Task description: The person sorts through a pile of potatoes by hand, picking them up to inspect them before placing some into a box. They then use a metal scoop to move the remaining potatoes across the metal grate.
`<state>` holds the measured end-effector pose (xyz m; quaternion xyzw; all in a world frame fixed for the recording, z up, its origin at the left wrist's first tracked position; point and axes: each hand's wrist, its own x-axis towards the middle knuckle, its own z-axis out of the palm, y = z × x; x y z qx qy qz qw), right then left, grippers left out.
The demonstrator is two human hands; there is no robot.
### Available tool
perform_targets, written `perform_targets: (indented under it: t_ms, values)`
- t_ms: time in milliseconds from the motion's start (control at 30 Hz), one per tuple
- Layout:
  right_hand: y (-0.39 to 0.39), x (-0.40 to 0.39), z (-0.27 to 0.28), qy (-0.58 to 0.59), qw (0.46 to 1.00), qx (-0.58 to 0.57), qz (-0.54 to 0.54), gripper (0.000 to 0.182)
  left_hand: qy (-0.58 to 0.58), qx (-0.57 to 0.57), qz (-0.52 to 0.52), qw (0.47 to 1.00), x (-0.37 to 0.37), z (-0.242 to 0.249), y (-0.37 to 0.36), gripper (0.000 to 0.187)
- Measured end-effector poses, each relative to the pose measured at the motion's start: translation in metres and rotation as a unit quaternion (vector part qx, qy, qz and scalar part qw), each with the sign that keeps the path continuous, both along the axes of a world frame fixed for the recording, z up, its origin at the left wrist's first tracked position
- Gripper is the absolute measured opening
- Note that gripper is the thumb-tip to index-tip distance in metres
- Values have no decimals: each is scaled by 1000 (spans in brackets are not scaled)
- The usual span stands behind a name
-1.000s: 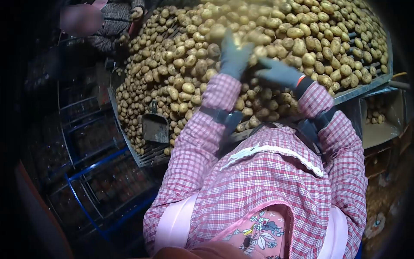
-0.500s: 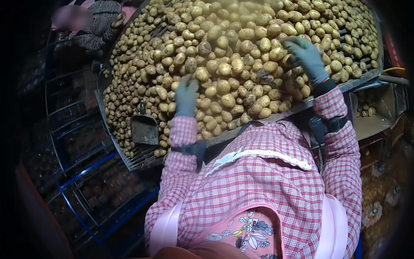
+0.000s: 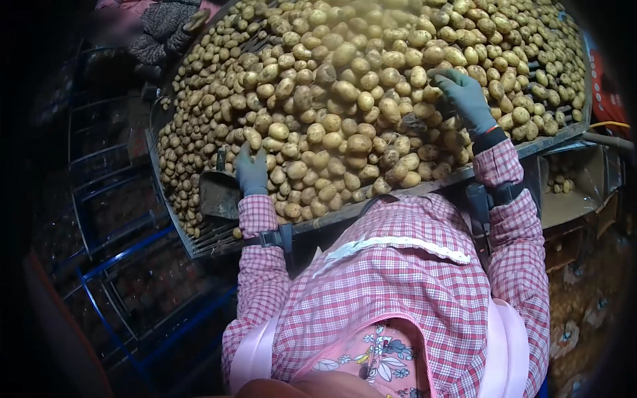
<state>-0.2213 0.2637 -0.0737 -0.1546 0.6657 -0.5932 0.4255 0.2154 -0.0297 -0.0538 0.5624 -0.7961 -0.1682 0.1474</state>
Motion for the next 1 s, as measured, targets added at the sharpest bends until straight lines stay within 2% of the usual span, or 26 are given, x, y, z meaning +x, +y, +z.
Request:
perform_targets:
  t_ms: [33,67,133,167,267,333,400,433,467,533,600,633,667,700,733,800,867,933,967,1000]
  values:
    - [-1,0,2,15,1000,-13,-7,28,-36,-3,22,999,-8,6,10,64]
    - [-9,1,7,32,999,-28,-15,28,-159,-23,-2,987,-32,21,24,68]
    - [-26,-6,5,53,997,-41,-38,28,-141,-45,-51,988,-54,23,34,68]
    - [-37,-14,3,45,997,-49,-30,29,-63,13,-98,993,-70,13,30,67]
    - [-103,-10,15,30,995,-93,-14,29,104,-34,-206,973,-155,-17,71,50]
    - [-123,-3,30,55,994,-75,54,30,141,82,-283,945,-175,9,99,44]
    - [-120,11,55,39,994,-86,58,32,142,30,-266,953,-173,21,86,48]
    - [-114,13,52,35,993,-106,38,31,141,75,-252,954,-166,30,58,51]
    - [-104,15,54,22,994,-101,36,30,294,149,-137,934,-154,18,39,55]
    - [-85,14,38,24,993,-106,53,29,79,43,-38,995,-147,39,4,66]
    - [-70,16,18,-34,995,-66,65,31,-91,86,-6,992,-184,51,14,73]
    - [-67,19,20,-20,996,-53,65,31,-104,54,-13,993,-200,55,17,79]
    - [-63,23,21,-6,997,-41,64,32,5,144,29,989,-217,61,19,82]
    - [-62,28,21,-60,995,-68,39,30,25,124,-21,992,-231,59,17,83]
    - [-58,32,19,-61,995,-72,42,30,41,107,-66,991,-242,60,20,84]
    - [-57,27,16,-54,994,-88,43,31,17,176,-100,979,-278,68,33,84]
    - [-53,24,24,-53,994,-81,52,31,55,169,-140,974,-303,37,34,89]
    - [-50,18,27,-64,994,-77,49,31,9,119,-138,983,-321,24,50,90]
    - [-48,16,26,-65,994,-84,39,30,79,215,-210,951,-317,19,49,83]
    - [-47,15,24,-61,994,-85,35,30,51,237,-273,931,-310,42,55,67]
